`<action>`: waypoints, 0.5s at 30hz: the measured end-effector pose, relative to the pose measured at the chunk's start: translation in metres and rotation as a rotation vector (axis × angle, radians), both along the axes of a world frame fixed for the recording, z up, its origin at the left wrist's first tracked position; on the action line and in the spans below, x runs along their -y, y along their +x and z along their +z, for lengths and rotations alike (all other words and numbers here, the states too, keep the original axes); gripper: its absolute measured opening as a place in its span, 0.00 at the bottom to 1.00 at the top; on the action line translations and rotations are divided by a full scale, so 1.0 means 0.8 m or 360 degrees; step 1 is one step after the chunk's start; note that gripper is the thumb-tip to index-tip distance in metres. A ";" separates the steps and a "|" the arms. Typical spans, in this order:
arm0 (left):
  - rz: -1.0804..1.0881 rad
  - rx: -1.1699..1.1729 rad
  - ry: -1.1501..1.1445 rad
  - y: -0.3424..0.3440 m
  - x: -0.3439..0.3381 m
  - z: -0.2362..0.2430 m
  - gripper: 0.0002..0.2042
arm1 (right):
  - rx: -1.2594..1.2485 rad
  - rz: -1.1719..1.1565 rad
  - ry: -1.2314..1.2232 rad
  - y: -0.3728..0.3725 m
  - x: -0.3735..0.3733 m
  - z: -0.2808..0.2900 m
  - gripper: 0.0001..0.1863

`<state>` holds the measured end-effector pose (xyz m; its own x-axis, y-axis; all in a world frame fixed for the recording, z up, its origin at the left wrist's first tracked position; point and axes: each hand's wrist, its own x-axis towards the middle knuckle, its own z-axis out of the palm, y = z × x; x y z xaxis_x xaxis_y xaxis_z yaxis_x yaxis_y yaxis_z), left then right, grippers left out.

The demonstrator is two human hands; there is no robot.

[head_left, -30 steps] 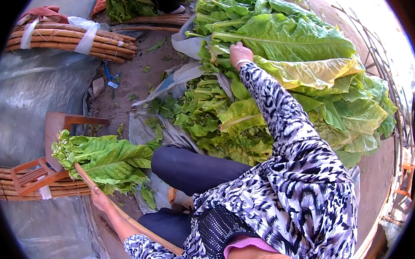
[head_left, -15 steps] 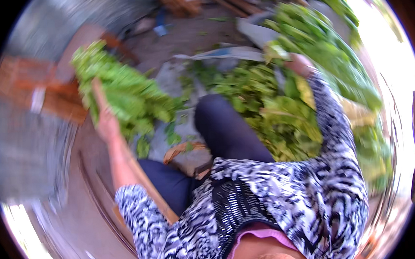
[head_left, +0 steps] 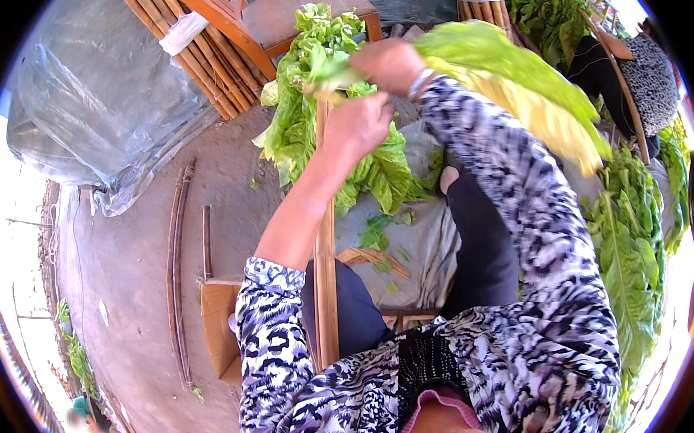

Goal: The person repeatedly picks up large green leaves from a pile on the ground, places them onto a wooden frame, and secures them with a string. The person continues this process throughout the clip, accumulating a stack of leaves on the frame.

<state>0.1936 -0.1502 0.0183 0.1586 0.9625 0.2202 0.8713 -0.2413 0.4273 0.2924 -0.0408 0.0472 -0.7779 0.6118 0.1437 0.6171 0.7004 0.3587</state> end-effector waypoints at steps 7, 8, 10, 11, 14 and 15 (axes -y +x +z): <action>0.0693 0.1312 -0.0171 -0.179 -0.103 -0.014 0.10 | -0.0829 0.0142 -0.0840 -0.032 -0.065 -0.134 0.14; 0.0902 0.1454 -0.0288 -0.188 -0.104 -0.043 0.10 | -0.0983 -0.0021 -0.1191 -0.032 -0.076 -0.138 0.21; 0.1081 0.1797 -0.0462 -0.200 -0.106 -0.110 0.10 | -0.1787 -0.0024 -0.1731 -0.039 -0.097 -0.191 0.27; 0.1076 0.2003 -0.0527 -0.208 -0.108 -0.144 0.09 | -0.2105 -0.0043 -0.1900 -0.049 -0.090 -0.209 0.28; 0.1078 0.2294 -0.0399 -0.207 -0.099 -0.176 0.09 | -0.2036 -0.0331 -0.0881 -0.076 -0.050 -0.207 0.31; 0.1106 0.2289 -0.0357 -0.211 -0.092 -0.179 0.09 | -0.1932 -0.0355 -0.0500 -0.087 -0.039 -0.207 0.33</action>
